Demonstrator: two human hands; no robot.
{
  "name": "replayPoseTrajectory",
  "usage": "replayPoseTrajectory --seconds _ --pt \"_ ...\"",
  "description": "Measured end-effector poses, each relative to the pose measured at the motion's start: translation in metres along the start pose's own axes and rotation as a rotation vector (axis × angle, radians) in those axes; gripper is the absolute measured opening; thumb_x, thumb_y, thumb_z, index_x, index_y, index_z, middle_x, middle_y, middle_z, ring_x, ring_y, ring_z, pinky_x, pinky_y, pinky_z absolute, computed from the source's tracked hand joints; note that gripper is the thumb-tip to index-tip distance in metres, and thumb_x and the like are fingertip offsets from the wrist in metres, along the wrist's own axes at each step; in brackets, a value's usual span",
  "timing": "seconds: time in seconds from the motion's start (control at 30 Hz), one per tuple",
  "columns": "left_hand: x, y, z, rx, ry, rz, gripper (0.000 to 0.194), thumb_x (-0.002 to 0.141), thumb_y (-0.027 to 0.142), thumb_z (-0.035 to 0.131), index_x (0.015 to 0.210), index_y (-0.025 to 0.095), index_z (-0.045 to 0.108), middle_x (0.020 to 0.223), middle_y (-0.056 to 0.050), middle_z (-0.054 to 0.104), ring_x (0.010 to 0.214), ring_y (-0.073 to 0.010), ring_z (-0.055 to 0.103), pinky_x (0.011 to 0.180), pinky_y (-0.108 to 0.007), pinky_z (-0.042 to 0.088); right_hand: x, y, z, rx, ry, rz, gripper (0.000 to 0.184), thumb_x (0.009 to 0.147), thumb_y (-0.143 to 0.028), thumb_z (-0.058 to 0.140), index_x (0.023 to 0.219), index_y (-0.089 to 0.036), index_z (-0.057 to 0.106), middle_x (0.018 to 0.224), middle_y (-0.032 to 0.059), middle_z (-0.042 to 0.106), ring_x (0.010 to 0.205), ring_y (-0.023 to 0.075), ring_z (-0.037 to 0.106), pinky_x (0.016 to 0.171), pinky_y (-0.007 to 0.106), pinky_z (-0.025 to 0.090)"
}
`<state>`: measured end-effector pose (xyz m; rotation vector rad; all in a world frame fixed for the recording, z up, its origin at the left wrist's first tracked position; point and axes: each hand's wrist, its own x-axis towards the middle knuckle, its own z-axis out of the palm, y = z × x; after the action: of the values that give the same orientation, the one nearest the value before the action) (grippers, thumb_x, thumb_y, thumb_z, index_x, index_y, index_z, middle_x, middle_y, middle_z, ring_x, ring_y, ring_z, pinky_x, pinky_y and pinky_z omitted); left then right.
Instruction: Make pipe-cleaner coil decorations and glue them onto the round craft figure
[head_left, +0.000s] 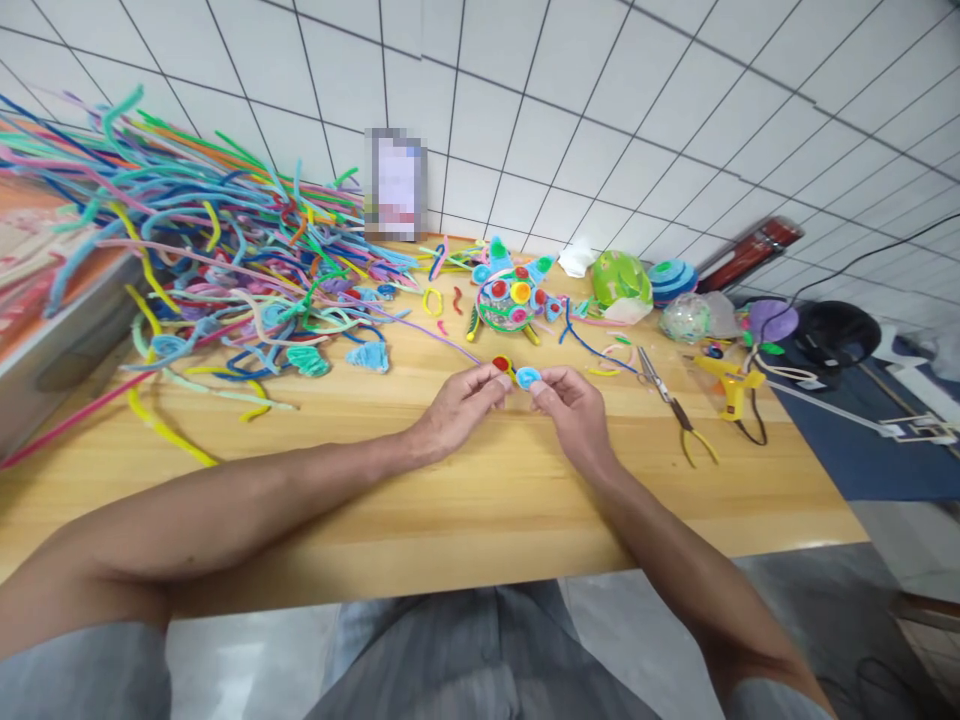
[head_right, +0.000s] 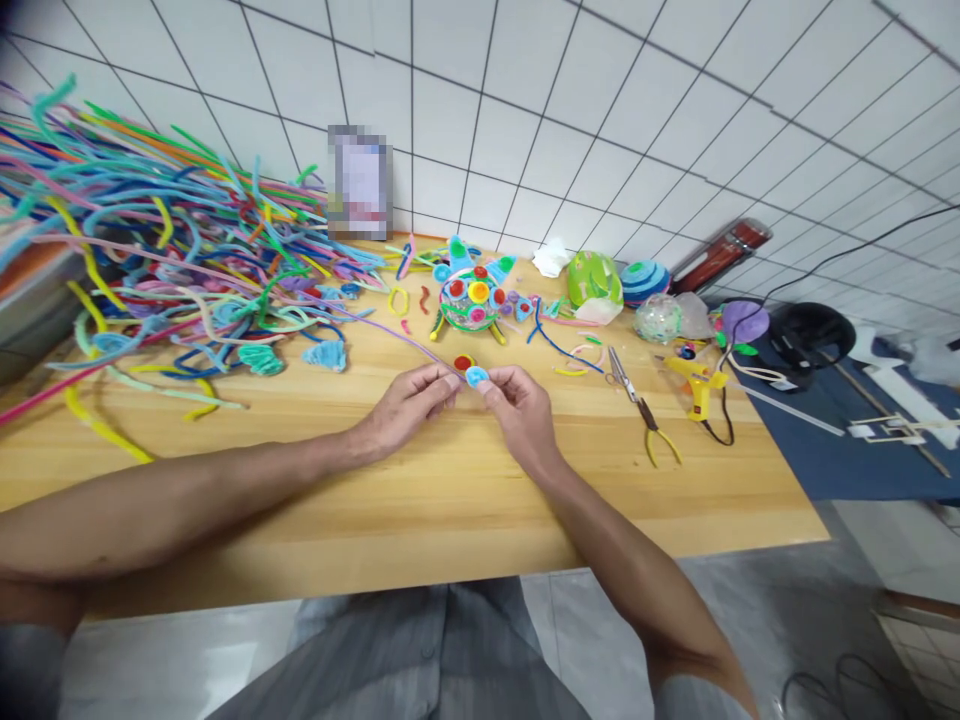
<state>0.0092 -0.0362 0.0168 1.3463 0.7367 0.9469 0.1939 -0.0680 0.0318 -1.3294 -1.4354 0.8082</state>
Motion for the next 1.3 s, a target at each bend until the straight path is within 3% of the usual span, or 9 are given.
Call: replayPoseTrajectory --seconds 0.1,0.27,0.77,1.3 --pt "0.001 0.002 -0.001 0.013 0.030 -0.004 0.027 0.092 0.042 0.061 0.082 0.017 0.058 0.071 0.004 0.052 0.062 -0.0093 0.043 0.062 -0.024 0.037 0.002 0.002 0.002 0.241 -0.037 0.211 0.025 0.080 -0.045 0.077 0.081 -0.021 0.069 0.064 -0.0030 0.064 0.056 0.0117 0.053 0.057 0.026 0.042" --pt "0.003 0.000 0.000 -0.051 -0.026 -0.012 0.028 0.087 0.043 0.069 0.092 0.016 0.063 0.084 0.001 0.063 0.073 -0.0108 0.054 0.074 -0.025 0.045 0.001 0.005 0.003 0.327 -0.068 0.285 0.028 0.076 -0.046 0.080 0.078 -0.020 0.071 0.063 -0.0021 0.064 0.056 0.0107 0.051 0.057 0.026 0.038" --pt "0.005 -0.004 0.001 -0.057 -0.024 -0.077 0.035 0.080 0.049 0.076 0.086 0.016 0.064 0.083 0.000 0.065 0.077 -0.0130 0.057 0.075 -0.027 0.046 -0.003 0.010 0.004 0.182 -0.078 0.250 0.030 0.080 -0.049 0.077 0.083 -0.021 0.070 0.058 -0.0041 0.062 0.054 0.0116 0.051 0.057 0.027 0.041" --pt "0.007 -0.010 -0.002 -0.158 -0.091 -0.157 0.032 0.081 0.045 0.074 0.081 0.017 0.060 0.064 0.005 0.049 0.053 -0.0060 0.037 0.050 -0.022 0.028 -0.006 0.008 0.007 0.202 -0.120 0.210 0.023 0.082 -0.043 0.069 0.078 -0.022 0.060 0.065 -0.0043 0.060 0.057 0.0113 0.051 0.059 0.027 0.043"
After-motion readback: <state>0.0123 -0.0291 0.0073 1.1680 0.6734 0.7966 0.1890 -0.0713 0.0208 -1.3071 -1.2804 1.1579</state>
